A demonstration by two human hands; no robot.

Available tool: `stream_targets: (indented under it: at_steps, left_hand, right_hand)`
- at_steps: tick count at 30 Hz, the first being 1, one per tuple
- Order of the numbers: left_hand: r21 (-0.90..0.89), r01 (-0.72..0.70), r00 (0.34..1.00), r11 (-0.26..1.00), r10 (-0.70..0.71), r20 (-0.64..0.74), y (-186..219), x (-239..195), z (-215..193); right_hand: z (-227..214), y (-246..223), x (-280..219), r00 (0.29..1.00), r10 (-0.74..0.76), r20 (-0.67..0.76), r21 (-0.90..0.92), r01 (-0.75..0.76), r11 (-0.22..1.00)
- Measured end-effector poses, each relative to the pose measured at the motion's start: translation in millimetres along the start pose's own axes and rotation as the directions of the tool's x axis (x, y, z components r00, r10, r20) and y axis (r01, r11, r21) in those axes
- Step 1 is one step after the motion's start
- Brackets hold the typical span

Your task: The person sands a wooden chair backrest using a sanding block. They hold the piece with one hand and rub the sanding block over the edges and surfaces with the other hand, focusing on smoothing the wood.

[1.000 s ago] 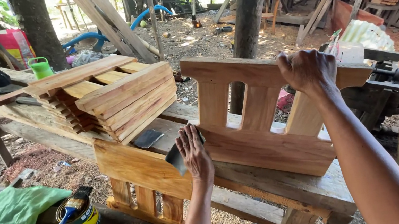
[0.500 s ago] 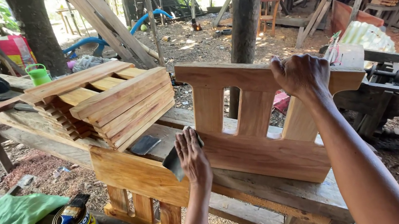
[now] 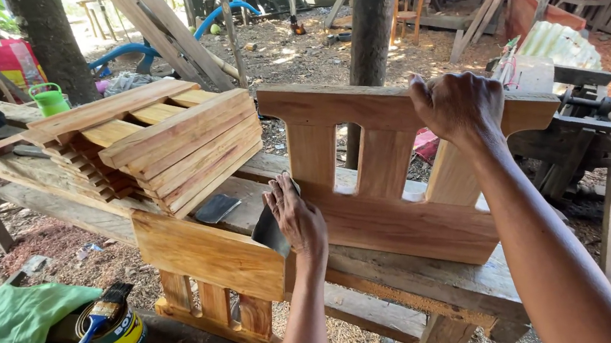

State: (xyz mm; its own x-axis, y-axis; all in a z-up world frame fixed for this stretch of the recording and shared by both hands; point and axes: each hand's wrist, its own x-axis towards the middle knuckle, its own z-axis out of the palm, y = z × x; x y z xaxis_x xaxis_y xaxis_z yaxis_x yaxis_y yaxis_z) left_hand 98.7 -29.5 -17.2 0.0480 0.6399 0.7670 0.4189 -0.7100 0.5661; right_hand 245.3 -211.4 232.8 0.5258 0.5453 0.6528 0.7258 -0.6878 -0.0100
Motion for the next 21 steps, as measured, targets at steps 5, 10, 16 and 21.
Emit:
stream_targets:
  at_steps: [5,10,16,21]
  left_hand:
    - [-0.011,-0.071,0.997,0.997,0.071,-0.019,-11.0,-16.1,-0.2]
    - [-0.178,0.087,0.993,0.98,-0.071,0.094,7.6,17.6,-22.1]
    - [-0.189,0.187,0.966,0.964,-0.146,0.212,-4.3,0.3,-21.1]
    - [-0.223,0.191,0.972,0.956,-0.153,0.178,14.4,12.9,-34.8]
  right_hand:
    - [0.7,-0.3,-0.9,1.0,-0.018,-0.013,0.026,0.018,1.0]
    - [-1.9,-0.3,-5.3,1.0,-0.004,-0.023,0.008,0.004,1.0]
    - [10.0,4.0,6.5,1.0,-0.006,-0.027,0.001,0.006,1.0]
    - [8.5,3.8,-0.6,0.999,-0.029,-0.044,-0.027,0.028,0.999]
